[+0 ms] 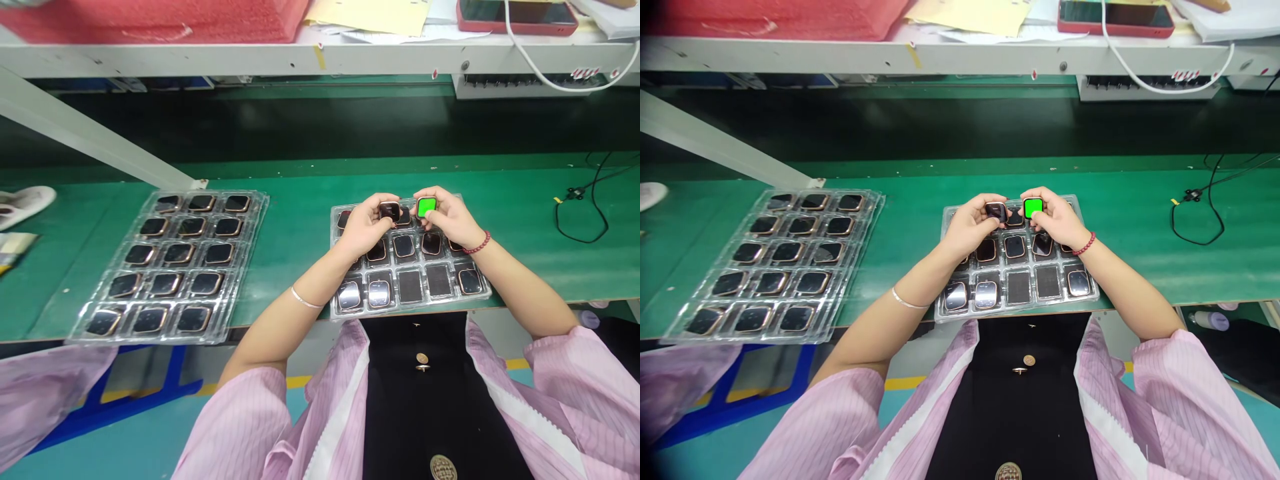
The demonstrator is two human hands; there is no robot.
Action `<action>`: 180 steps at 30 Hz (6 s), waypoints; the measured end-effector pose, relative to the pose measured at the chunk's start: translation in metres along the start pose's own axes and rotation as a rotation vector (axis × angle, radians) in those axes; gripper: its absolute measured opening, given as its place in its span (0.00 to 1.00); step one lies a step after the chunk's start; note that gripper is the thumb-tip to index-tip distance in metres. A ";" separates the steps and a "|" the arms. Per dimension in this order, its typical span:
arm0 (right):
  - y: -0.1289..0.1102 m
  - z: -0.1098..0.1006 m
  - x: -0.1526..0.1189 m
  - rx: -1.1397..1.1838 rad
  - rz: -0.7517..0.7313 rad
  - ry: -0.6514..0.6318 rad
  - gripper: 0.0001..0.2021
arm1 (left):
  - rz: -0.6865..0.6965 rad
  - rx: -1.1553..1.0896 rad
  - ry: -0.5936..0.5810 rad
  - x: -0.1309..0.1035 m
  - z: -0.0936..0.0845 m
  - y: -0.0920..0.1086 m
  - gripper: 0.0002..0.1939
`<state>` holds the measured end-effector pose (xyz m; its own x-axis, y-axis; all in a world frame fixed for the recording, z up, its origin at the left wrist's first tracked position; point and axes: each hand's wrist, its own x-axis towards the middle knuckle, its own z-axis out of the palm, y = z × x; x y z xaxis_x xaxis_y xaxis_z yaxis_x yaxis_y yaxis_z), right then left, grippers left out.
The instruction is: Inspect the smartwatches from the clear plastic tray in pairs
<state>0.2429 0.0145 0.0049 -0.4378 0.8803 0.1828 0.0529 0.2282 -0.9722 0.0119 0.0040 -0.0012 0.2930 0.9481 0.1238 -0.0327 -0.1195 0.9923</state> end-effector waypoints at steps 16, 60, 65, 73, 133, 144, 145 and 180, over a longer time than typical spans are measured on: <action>-0.003 0.002 -0.001 -0.012 0.042 -0.022 0.25 | -0.016 0.016 0.046 0.000 0.000 0.004 0.25; -0.007 -0.015 0.003 0.472 0.238 -0.034 0.28 | -0.243 -0.397 -0.010 0.010 -0.017 0.003 0.29; -0.006 -0.002 0.001 0.308 0.154 -0.029 0.30 | -0.118 -0.197 -0.078 0.001 -0.006 0.000 0.36; -0.009 0.006 -0.001 0.092 0.051 -0.010 0.21 | -0.062 -0.065 -0.127 0.000 -0.002 0.005 0.28; -0.009 0.007 -0.003 0.030 0.012 -0.027 0.12 | -0.001 -0.024 -0.074 -0.003 0.001 0.012 0.19; -0.008 0.008 -0.003 0.004 -0.034 -0.010 0.15 | -0.052 0.000 -0.089 -0.001 -0.001 0.006 0.24; -0.008 0.008 -0.002 -0.002 -0.039 -0.009 0.15 | -0.050 0.000 -0.091 -0.001 -0.002 0.006 0.24; -0.029 -0.004 -0.003 0.413 0.233 0.069 0.26 | -0.308 -0.743 -1.192 -0.090 0.035 0.132 0.33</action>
<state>0.2468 0.0068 0.0327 -0.3955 0.9171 -0.0507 -0.2243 -0.1500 -0.9629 0.0146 -0.1073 0.1189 0.9784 0.0551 0.1990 -0.1943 0.5721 0.7968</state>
